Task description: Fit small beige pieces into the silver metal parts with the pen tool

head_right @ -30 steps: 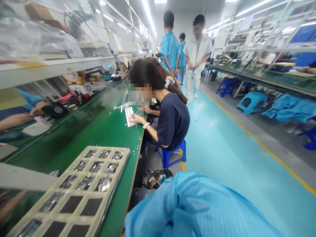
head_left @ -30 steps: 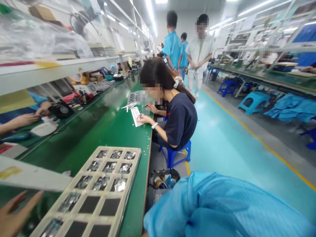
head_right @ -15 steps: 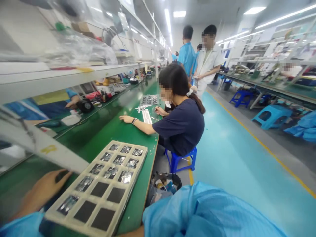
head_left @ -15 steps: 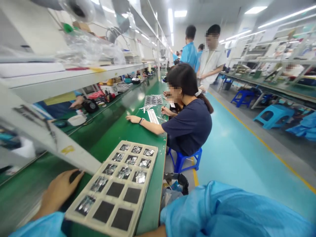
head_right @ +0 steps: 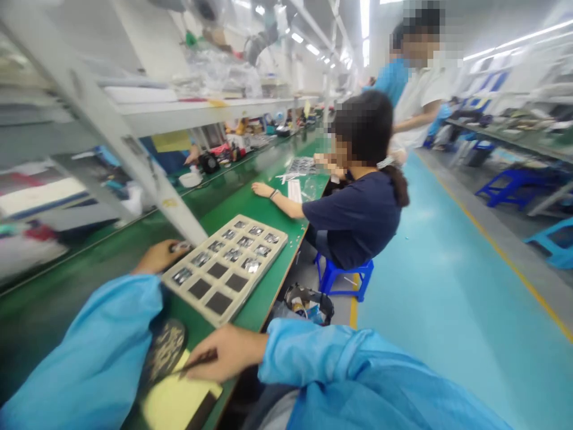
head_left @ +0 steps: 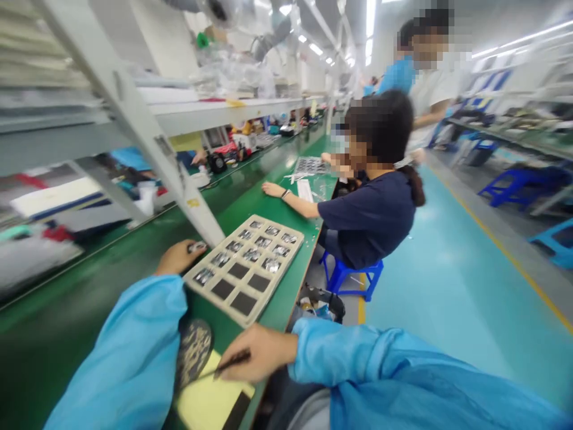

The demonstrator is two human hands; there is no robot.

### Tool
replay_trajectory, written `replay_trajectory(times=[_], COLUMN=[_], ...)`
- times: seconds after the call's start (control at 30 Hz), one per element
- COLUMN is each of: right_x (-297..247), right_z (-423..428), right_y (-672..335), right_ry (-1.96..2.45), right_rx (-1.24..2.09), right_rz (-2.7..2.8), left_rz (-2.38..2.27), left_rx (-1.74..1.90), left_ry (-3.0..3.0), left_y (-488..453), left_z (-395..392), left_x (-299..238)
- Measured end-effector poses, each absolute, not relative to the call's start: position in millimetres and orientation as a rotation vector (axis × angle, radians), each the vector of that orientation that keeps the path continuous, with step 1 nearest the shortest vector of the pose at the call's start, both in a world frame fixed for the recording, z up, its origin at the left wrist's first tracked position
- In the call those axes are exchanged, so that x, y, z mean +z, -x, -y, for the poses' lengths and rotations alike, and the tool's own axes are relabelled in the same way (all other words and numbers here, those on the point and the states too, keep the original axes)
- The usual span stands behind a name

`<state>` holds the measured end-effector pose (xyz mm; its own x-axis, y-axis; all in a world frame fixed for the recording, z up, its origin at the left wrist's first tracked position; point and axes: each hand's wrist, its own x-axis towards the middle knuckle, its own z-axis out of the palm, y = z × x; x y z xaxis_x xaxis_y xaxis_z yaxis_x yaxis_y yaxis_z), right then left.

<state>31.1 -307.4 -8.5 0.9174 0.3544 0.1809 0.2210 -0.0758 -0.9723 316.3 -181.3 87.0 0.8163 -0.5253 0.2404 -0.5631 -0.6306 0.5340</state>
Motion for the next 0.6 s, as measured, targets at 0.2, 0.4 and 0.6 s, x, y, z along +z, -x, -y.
replay_trajectory(times=[0.2, 0.4, 0.6], right_x=[-6, -5, -10], right_z=[312, 318, 312], right_y=[-18, -21, -26], right_ry=[1.572, 1.561, 1.417], right_rx=[0.167, 0.271, 0.330], right_rz=[0.344, 0.323, 0.305], left_rz=[0.424, 0.318, 0.141], left_rx=[0.179, 0.156, 0.062], left_ry=[-2.278, -1.896, -1.726], left_y=[-262, -168, -83], left_z=[112, 73, 61], left_x=[68, 59, 52])
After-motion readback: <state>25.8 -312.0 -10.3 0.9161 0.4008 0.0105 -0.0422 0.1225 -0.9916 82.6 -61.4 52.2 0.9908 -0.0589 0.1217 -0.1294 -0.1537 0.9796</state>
